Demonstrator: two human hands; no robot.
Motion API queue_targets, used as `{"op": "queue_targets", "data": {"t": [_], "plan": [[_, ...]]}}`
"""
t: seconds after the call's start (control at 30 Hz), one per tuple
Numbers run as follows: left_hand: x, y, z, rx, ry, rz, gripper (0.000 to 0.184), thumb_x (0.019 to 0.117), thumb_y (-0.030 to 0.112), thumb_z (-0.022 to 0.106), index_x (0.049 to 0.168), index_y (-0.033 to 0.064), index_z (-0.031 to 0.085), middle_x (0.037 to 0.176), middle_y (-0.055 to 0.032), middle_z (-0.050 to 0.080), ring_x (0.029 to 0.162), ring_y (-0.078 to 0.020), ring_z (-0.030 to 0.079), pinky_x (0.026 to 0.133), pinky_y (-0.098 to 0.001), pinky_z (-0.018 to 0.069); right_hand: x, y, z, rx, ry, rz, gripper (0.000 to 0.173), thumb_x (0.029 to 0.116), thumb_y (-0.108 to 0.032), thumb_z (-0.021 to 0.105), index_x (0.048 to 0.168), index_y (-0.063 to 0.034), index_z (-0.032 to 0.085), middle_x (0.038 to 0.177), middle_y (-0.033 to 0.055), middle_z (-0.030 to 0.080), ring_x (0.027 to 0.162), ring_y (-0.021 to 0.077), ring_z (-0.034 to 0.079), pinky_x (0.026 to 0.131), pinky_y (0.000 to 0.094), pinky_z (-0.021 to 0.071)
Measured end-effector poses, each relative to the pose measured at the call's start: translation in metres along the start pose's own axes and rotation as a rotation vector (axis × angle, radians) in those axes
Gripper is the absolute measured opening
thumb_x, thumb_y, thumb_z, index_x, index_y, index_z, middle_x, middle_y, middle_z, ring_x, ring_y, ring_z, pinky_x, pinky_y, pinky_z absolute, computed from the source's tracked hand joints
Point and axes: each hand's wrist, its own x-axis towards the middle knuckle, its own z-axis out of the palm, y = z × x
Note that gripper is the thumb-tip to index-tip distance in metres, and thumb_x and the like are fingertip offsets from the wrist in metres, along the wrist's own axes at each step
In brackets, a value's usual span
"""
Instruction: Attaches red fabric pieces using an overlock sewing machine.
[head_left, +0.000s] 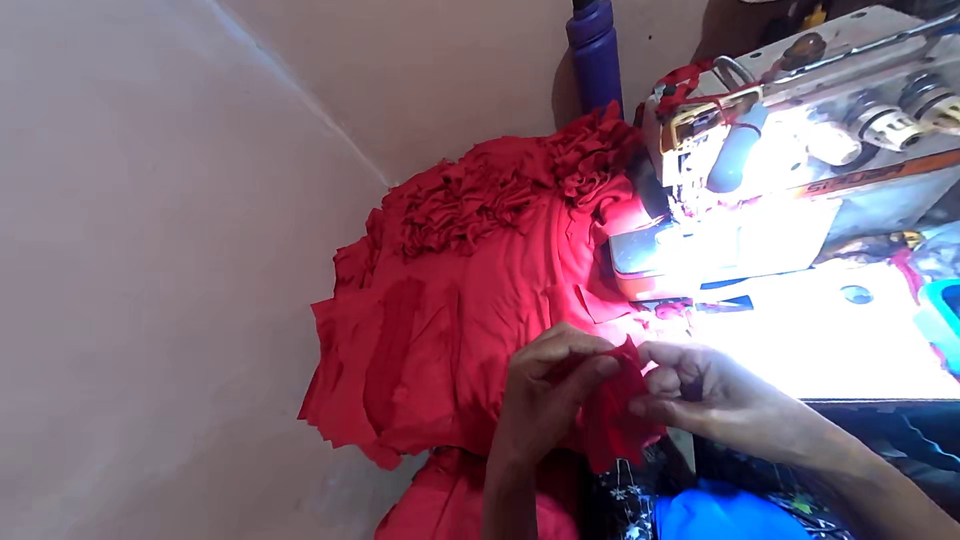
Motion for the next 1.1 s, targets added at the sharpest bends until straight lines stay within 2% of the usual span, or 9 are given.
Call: {"op": "queue_targets", "data": {"t": [0.17,0.33,0.53,0.63,0.77,0.87,0.97,1.07,1.1], "plan": [[-0.003,-0.002,0.0,-0.026,0.045,-0.013,0.014,0.0993,0.016,0.065,0.103,0.0077,0.076,0.096,0.0099,0.07,0.093,0.0039,0.064,0.085,-0.0166,0.0544,-0.007,0.012,0.001,-0.001,-0.007,0.018,0.016,0.0931,-0.009,0.066,0.108,-0.0137,0.062,0.075,-0.0182,0.069,0.067,-0.0101,0.062,0.062,0.0085,0.0498],[-0.007,-0.003,0.001,-0.029,0.116,-0.039,0.014,0.1003,0.02,0.063,0.101,0.014,0.076,0.098,0.0133,0.071,0.096,0.0041,0.064,0.087,-0.0179,0.055,-0.015,0.013,0.012,-0.154,0.188,0.035,0.008,0.0901,-0.01,0.068,0.097,-0.0125,0.065,0.071,-0.0186,0.061,0.064,-0.0128,0.055,0.059,0.0064,0.0454],[-0.012,-0.012,0.009,-0.038,0.245,0.002,0.013,0.1015,0.019,0.062,0.101,0.0171,0.074,0.099,0.0154,0.069,0.093,0.006,0.063,0.083,-0.0147,0.0534,-0.02,0.016,0.009,-0.558,0.411,-0.19,0.016,0.0913,-0.023,0.066,0.094,-0.0086,0.071,0.072,-0.0106,0.065,0.062,-0.0128,0.054,0.058,0.0052,0.0448],[-0.006,-0.016,0.014,0.026,0.297,0.065,0.013,0.1013,0.019,0.062,0.101,0.0158,0.074,0.098,0.0161,0.069,0.093,0.0076,0.062,0.083,-0.0125,0.0523,-0.02,0.015,0.006,-0.708,0.48,-0.296,0.02,0.0906,-0.031,0.066,0.091,-0.0123,0.073,0.081,-0.0039,0.068,0.075,-0.0074,0.061,0.065,0.0079,0.0484],[0.03,-0.02,0.016,0.159,0.273,0.153,0.01,0.0945,0.008,0.067,0.096,0.0075,0.077,0.089,0.0074,0.068,0.085,0.0028,0.063,0.078,-0.0139,0.0537,-0.014,0.016,-0.001,-0.652,0.482,-0.4,0.024,0.0957,-0.029,0.065,0.095,-0.0061,0.071,0.102,0.0046,0.072,0.099,-0.0017,0.064,0.084,0.0117,0.0517],[0.071,-0.038,0.026,0.116,0.208,0.118,0.009,0.088,0.0,0.072,0.096,-0.0008,0.075,0.091,0.0001,0.071,0.085,-0.0009,0.065,0.078,-0.0177,0.0556,-0.004,0.02,-0.008,-0.46,0.573,-0.349,0.018,0.0952,-0.019,0.064,0.1,-0.002,0.067,0.089,-0.0052,0.07,0.081,-0.009,0.064,0.072,0.0088,0.0537],[0.105,-0.07,0.046,0.201,0.151,0.048,0.019,0.0855,-0.002,0.076,0.104,-0.0025,0.071,0.099,-0.0083,0.072,0.088,-0.0073,0.068,0.082,-0.023,0.0569,0.009,0.028,-0.018,-0.246,0.744,-0.23,0.012,0.0915,-0.005,0.064,0.103,-0.0009,0.064,0.083,-0.0089,0.07,0.071,-0.006,0.066,0.067,0.0116,0.0564],[0.119,-0.097,0.067,0.467,0.091,-0.053,0.02,0.0886,0.005,0.075,0.107,0.0012,0.069,0.086,-0.0117,0.07,0.074,-0.0196,0.067,0.068,-0.0374,0.0561,0.015,0.042,-0.033,-0.225,0.837,-0.094,0.018,0.0924,-0.008,0.067,0.107,0.0018,0.066,0.079,-0.0068,0.068,0.068,-0.0042,0.064,0.065,0.0129,0.0556],[0.12,-0.1,0.073,0.539,0.092,-0.069,0.016,0.0906,0.008,0.073,0.105,0.0019,0.07,0.088,-0.0124,0.07,0.076,-0.0227,0.068,0.07,-0.0417,0.0557,0.014,0.047,-0.037,-0.265,0.848,-0.075,0.02,0.0932,-0.011,0.067,0.106,0.0033,0.068,0.081,-0.0044,0.068,0.068,-0.0034,0.065,0.065,0.0135,0.0561]]}}
